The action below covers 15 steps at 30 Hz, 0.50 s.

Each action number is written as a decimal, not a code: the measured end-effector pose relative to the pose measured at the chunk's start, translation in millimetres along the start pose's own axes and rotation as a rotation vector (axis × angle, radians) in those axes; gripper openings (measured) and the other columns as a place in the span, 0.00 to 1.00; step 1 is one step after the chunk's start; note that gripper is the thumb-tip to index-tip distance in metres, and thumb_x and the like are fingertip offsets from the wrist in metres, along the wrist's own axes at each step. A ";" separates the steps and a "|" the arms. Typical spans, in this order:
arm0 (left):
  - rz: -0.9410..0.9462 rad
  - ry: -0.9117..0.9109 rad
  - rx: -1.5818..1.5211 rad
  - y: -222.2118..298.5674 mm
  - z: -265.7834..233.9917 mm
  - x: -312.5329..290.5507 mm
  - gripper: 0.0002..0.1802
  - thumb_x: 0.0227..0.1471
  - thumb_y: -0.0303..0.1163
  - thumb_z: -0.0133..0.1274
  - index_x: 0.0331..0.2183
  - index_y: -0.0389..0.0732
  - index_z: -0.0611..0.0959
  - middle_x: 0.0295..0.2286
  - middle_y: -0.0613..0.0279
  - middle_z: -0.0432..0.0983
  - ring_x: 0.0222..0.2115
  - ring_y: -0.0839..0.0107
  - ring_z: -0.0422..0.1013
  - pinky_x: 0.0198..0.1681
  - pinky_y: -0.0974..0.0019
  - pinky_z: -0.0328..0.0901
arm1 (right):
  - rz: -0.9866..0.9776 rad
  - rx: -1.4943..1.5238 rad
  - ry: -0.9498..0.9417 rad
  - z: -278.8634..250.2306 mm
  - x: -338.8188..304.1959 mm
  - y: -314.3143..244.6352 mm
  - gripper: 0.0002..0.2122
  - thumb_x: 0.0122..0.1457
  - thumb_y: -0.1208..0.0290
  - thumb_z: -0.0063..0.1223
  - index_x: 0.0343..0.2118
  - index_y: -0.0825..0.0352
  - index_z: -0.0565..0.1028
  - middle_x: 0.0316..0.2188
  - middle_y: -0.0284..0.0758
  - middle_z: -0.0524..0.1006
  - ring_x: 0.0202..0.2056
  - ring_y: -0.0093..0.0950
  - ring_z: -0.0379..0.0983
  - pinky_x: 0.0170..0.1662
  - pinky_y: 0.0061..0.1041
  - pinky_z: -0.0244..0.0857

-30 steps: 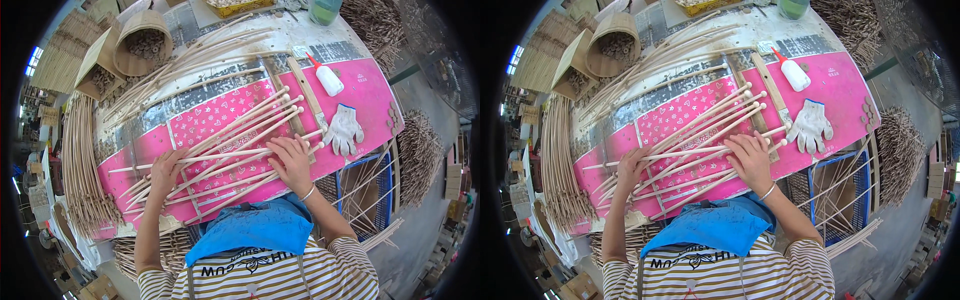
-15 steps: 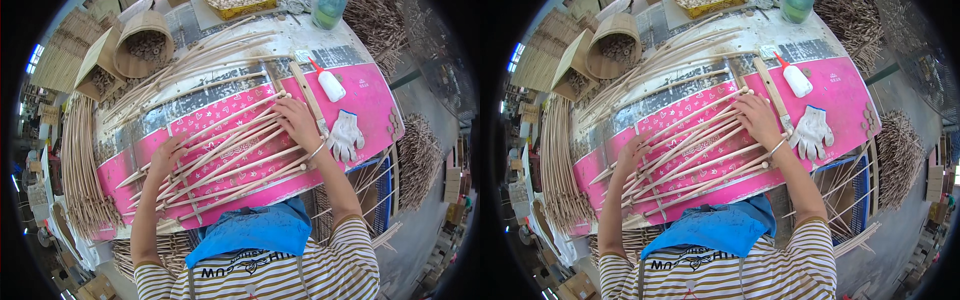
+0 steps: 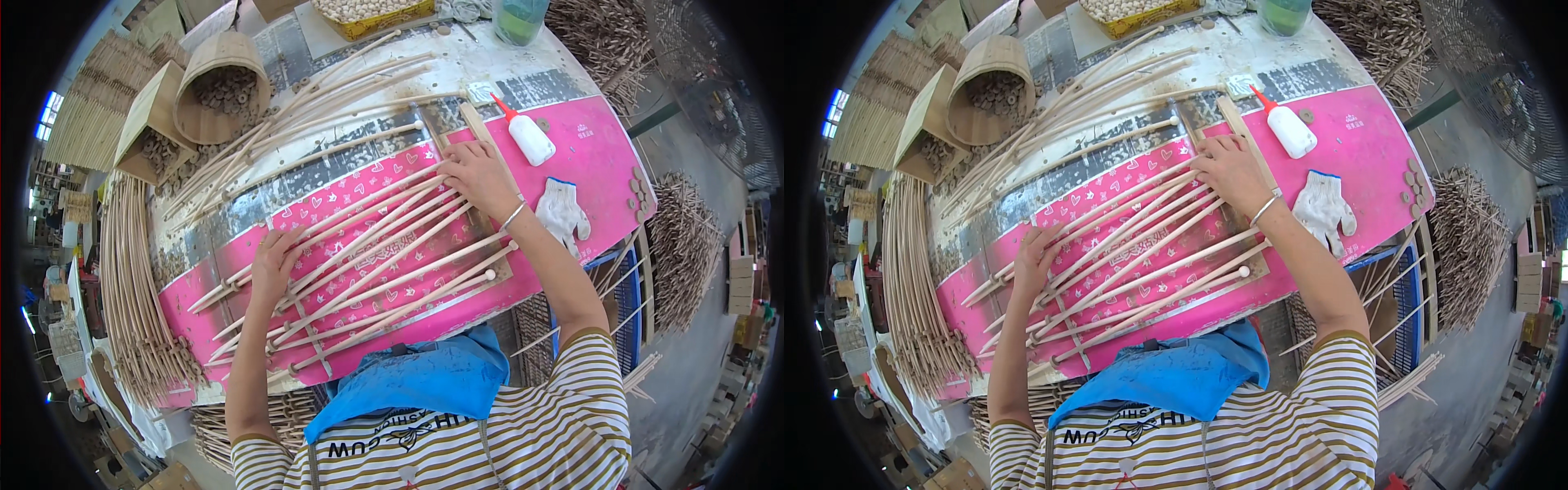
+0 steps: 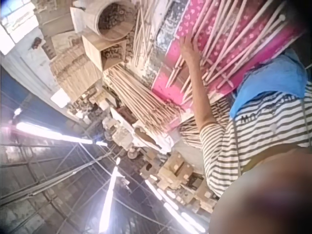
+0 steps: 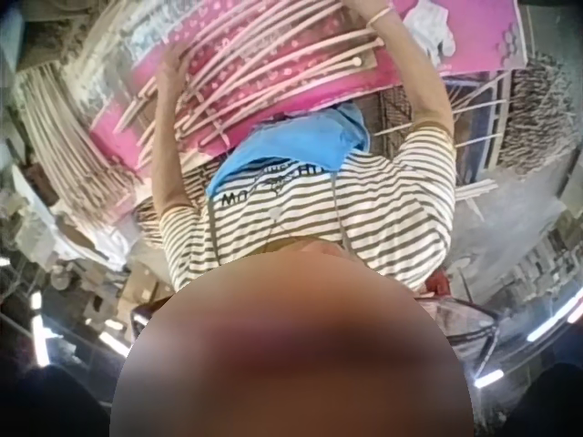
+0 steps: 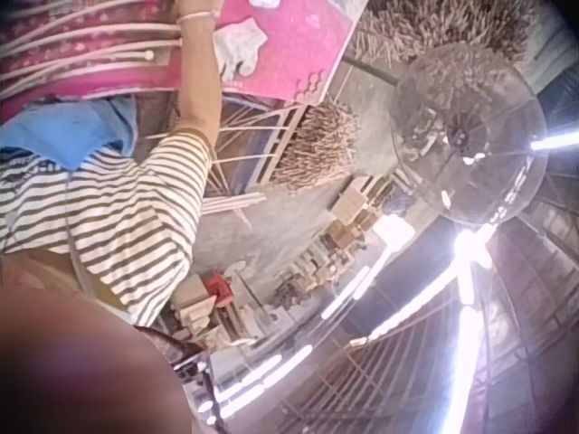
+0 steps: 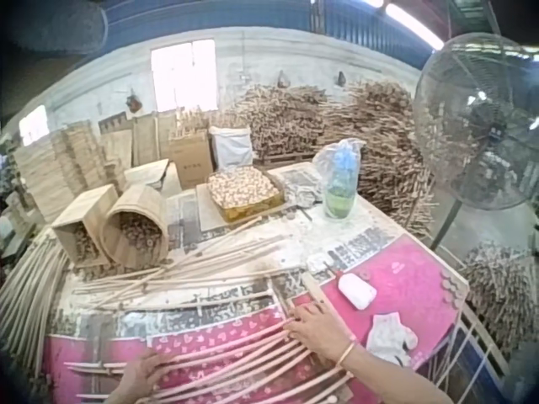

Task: Assembling wooden sticks into a lattice structure using glue and spacers.

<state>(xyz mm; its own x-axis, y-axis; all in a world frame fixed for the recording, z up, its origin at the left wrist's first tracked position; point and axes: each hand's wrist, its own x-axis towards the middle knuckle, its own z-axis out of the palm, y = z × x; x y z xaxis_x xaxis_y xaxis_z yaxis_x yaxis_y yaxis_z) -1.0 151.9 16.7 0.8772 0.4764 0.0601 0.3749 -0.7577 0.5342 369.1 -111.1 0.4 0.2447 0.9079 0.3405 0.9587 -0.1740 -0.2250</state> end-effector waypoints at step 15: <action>0.046 -0.014 -0.071 13.6 12.0 12.5 0.22 0.56 0.23 0.59 0.53 0.44 0.86 0.34 0.55 0.76 0.37 0.55 0.72 0.44 0.57 0.67 | 0.267 0.452 -0.086 -37.7 -39.2 11.0 0.08 0.57 0.74 0.65 0.38 0.66 0.78 0.36 0.36 0.78 0.39 0.37 0.77 0.44 0.35 0.72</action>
<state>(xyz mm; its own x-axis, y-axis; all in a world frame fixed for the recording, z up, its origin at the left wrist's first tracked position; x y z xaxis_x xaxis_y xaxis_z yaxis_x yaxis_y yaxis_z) 18.7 142.2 14.6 0.8975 0.4347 0.0744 0.3120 -0.7450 0.5895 375.5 -163.0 18.9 0.4405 0.8858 0.1462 0.7019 -0.2383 -0.6712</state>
